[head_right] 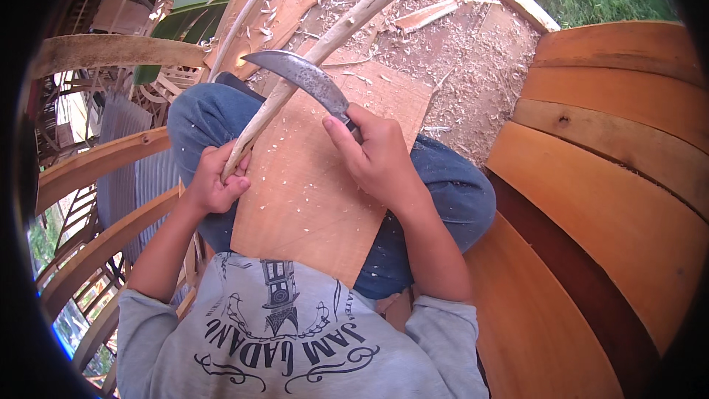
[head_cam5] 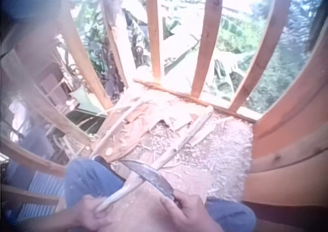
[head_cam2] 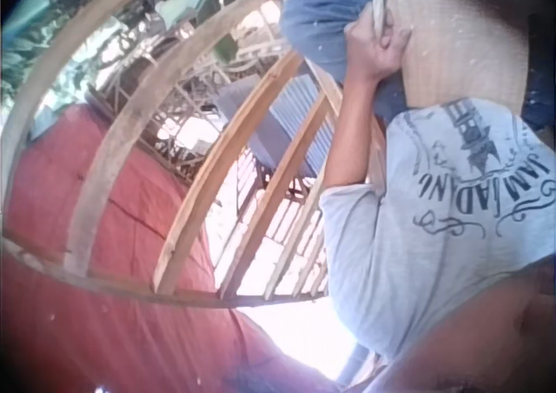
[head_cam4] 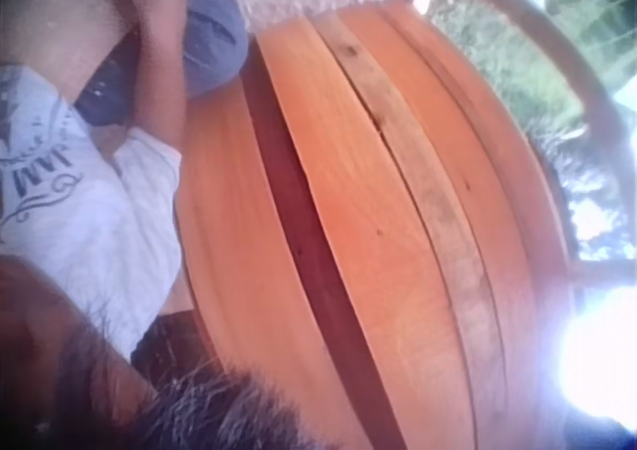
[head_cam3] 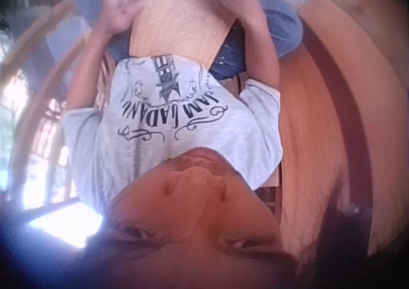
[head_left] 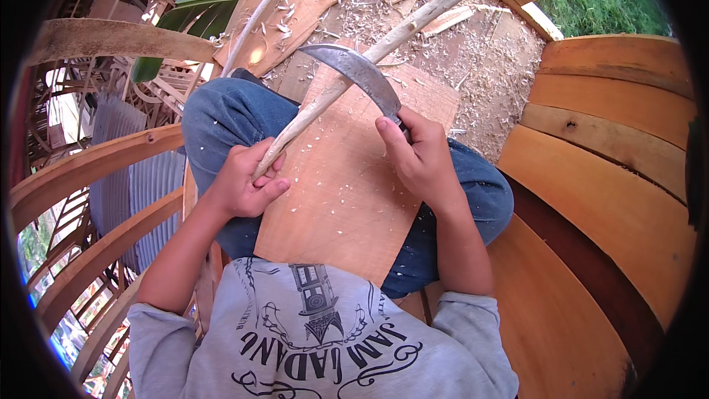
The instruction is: The person sits cross-legged and uses a curved knife to shave and smooth a long, thin piece of wood. They hold the wood against a flat wooden board on their lap and repeatedly scrape the surface to remove bark and shape the stick.
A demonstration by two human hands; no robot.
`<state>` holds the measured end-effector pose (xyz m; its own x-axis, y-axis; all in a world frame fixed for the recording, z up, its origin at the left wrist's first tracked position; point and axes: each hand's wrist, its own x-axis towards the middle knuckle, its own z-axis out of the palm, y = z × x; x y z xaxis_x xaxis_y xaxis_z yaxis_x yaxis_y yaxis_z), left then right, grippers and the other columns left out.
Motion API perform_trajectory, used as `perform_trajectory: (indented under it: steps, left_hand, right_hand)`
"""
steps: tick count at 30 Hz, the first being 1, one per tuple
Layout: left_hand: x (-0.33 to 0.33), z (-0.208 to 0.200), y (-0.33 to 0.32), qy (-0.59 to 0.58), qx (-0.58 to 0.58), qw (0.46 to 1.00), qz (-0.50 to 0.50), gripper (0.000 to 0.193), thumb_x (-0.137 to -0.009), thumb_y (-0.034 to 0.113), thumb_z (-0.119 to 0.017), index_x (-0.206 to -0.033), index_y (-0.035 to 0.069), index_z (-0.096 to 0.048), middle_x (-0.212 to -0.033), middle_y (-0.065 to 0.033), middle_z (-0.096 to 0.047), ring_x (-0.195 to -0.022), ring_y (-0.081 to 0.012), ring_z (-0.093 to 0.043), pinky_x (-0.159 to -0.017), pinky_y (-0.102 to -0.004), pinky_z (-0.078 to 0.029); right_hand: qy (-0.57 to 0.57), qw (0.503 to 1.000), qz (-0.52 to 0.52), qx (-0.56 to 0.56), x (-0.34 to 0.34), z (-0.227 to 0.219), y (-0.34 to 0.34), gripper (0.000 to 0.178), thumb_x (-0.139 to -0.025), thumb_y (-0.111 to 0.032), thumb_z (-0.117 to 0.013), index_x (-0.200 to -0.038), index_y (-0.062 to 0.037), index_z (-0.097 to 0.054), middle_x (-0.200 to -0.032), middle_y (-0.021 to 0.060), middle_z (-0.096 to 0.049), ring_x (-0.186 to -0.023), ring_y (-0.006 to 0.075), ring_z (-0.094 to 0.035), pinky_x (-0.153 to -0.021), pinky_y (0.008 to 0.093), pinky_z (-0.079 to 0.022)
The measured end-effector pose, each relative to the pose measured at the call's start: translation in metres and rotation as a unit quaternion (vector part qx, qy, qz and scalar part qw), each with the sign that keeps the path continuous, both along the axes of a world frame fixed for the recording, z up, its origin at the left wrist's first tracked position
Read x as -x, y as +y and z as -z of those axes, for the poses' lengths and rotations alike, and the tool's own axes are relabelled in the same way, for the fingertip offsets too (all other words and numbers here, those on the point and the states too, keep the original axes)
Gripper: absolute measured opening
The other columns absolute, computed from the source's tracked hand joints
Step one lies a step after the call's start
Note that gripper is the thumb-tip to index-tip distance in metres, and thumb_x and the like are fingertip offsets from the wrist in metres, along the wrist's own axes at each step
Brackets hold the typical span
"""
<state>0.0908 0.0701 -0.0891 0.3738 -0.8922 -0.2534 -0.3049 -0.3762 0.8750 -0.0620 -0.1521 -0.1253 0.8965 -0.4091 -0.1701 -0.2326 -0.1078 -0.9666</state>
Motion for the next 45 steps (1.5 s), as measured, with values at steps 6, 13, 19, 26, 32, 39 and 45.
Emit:
perform_trajectory:
  steps: [6,13,19,26,32,39,45]
  left_hand:
    - [0.000,0.005,0.003,-0.006,-0.004,1.000,-0.001,0.030,-0.077,0.027,-0.064,-0.084,0.000,-0.052,-0.054,0.0011,-0.036,-0.044,-0.0087,-0.041,-0.045,-0.0235,-0.033]
    - [0.000,-0.001,0.004,-0.005,0.011,1.000,0.007,0.025,-0.076,0.018,-0.069,-0.079,0.004,-0.049,-0.050,0.0012,-0.032,-0.042,-0.0108,-0.036,-0.044,-0.0255,-0.031]
    - [0.000,-0.001,0.004,0.005,-0.001,1.000,-0.003,0.025,-0.077,0.022,-0.067,-0.080,0.003,-0.049,-0.051,0.0011,-0.033,-0.043,-0.0098,-0.036,-0.044,-0.0247,-0.031]
    - [0.001,0.003,0.004,-0.010,0.022,1.000,-0.004,0.024,-0.083,0.023,-0.062,-0.079,0.003,-0.049,-0.053,-0.0009,-0.037,-0.044,-0.0116,-0.039,-0.045,-0.0259,-0.032]
    - [0.003,0.001,0.003,0.022,0.010,0.999,-0.033,0.023,-0.093,0.021,-0.052,-0.083,0.000,-0.052,-0.055,-0.0032,-0.041,-0.050,-0.0093,-0.041,-0.048,-0.0265,-0.035]
    - [0.018,-0.007,0.000,0.144,-0.013,0.980,-0.134,0.028,-0.100,0.028,-0.043,-0.086,0.005,-0.050,-0.059,0.0068,-0.035,-0.050,-0.0015,-0.029,-0.044,-0.0179,-0.023]
    - [0.049,-0.024,-0.017,0.206,-0.040,0.971,-0.118,0.026,-0.100,0.025,-0.043,-0.085,0.004,-0.047,-0.059,0.0043,-0.038,-0.050,-0.0036,-0.033,-0.044,-0.0215,-0.026]
  right_hand:
    - [0.019,0.999,0.043,-0.010,0.003,-0.003,-0.015,0.030,-0.096,-0.022,-0.055,-0.076,-0.0002,-0.055,-0.051,-0.0059,-0.042,-0.049,0.0040,-0.034,-0.046,0.0241,-0.028]
    - [-0.063,0.964,0.225,-0.130,0.018,-0.011,-0.053,0.033,-0.099,-0.020,-0.048,-0.068,-0.0082,-0.047,-0.048,-0.0027,-0.043,-0.034,0.0029,-0.037,-0.030,0.0194,-0.025]
    - [0.029,0.999,0.040,-0.008,-0.004,-0.016,-0.003,0.019,-0.087,-0.018,-0.065,-0.082,-0.0011,-0.058,-0.056,-0.0053,-0.042,-0.053,0.0031,-0.036,-0.047,0.0235,-0.028]
    - [0.025,0.984,0.158,0.073,0.005,0.008,-0.033,0.025,-0.091,-0.023,-0.059,-0.085,0.0008,-0.059,-0.054,-0.0008,-0.043,-0.052,0.0061,-0.038,-0.047,0.0271,-0.032]
    - [0.044,0.971,0.178,0.155,0.006,0.009,-0.034,0.042,-0.088,-0.037,-0.063,-0.070,0.0018,-0.062,-0.048,0.0064,-0.044,-0.045,0.0142,-0.043,-0.046,0.0326,-0.036]
    - [0.036,0.960,0.171,0.218,0.002,0.006,-0.028,0.056,-0.084,-0.048,-0.064,-0.060,0.0015,-0.057,-0.050,0.0183,-0.048,-0.044,0.0321,-0.049,-0.046,0.0387,-0.038]
    - [-0.006,0.955,0.178,0.240,0.007,0.008,-0.025,0.057,-0.082,-0.050,-0.065,-0.057,0.0007,-0.054,-0.052,0.0186,-0.051,-0.047,0.0340,-0.052,-0.047,0.0398,-0.040]
